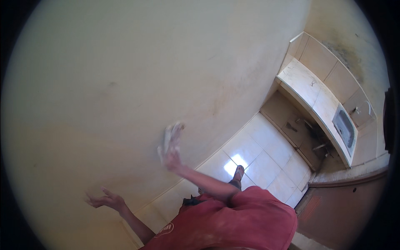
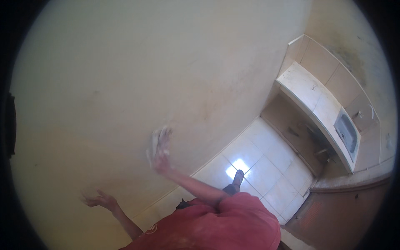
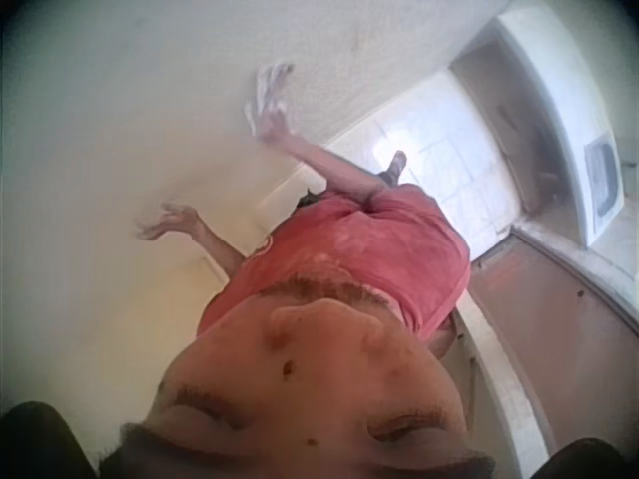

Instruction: The person wipes a wall with a white cloth, moving in vertical and circular motions across different sections. The person repeatedly rubs the same areas and occasionally pauses to touch the wall with bare hands.

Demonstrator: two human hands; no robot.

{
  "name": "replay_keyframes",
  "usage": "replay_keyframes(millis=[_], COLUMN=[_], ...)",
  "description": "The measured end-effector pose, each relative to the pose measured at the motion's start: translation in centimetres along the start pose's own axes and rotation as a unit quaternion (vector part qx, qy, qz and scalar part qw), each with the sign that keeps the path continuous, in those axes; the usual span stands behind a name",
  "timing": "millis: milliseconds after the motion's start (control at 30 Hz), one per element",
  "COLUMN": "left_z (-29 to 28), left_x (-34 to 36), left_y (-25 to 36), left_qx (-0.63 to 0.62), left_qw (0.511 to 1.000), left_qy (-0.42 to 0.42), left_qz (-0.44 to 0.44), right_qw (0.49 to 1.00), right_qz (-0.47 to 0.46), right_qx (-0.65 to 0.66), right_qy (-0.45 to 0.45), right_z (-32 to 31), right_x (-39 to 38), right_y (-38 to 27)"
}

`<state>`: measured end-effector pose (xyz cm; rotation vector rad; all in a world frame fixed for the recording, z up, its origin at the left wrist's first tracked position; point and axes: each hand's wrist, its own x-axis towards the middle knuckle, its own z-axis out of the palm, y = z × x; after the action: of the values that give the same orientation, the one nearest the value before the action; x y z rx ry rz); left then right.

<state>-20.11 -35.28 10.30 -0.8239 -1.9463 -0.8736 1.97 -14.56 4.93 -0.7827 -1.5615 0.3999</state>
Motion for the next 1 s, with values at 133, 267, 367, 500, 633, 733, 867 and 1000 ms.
replay_keyframes(millis=[133,267,367,500,633,733,867,1000], left_z=[-0.2,1.0,0.8,0.7,-0.8,0.1,1.3,3.1], left_x=[3.6,4.7,4.4,5.7,6.1,6.1,5.8,4.2], left_y=[-0.1,1.1,0.5,-1.7,-0.1,-1.0,-2.4,-5.0], left_qx=[-0.03,-0.033,-0.063,-0.127,-0.075,-0.064,-0.039,0.101], left_qw=[0.999,0.999,0.973,0.869,0.883,0.891,0.915,0.946], left_qy=[0.034,-0.033,-0.199,-0.433,-0.417,-0.411,-0.372,-0.307], left_qz=[-0.008,-0.028,-0.103,-0.205,-0.2,-0.18,-0.15,-0.031], right_qw=[0.99,0.979,0.974,0.973,0.993,0.995,0.986,0.982], right_qz=[-0.022,0.029,0.091,-0.019,-0.045,-0.033,-0.077,-0.027], right_qx=[-0.127,-0.046,0.064,0.013,-0.098,-0.097,0.053,0.074], right_qy=[0.055,0.196,0.197,0.231,0.044,-0.021,0.137,0.171], right_z=[2.1,-9.3,-17.7,-11.2,-0.7,0.4,-7.5,-14.7], right_x=[0.7,19.4,28.6,22.7,3.0,-1.0,14.1,24.3], right_y=[3.8,10.1,9.5,9.8,2.3,3.3,10.5,11.8])
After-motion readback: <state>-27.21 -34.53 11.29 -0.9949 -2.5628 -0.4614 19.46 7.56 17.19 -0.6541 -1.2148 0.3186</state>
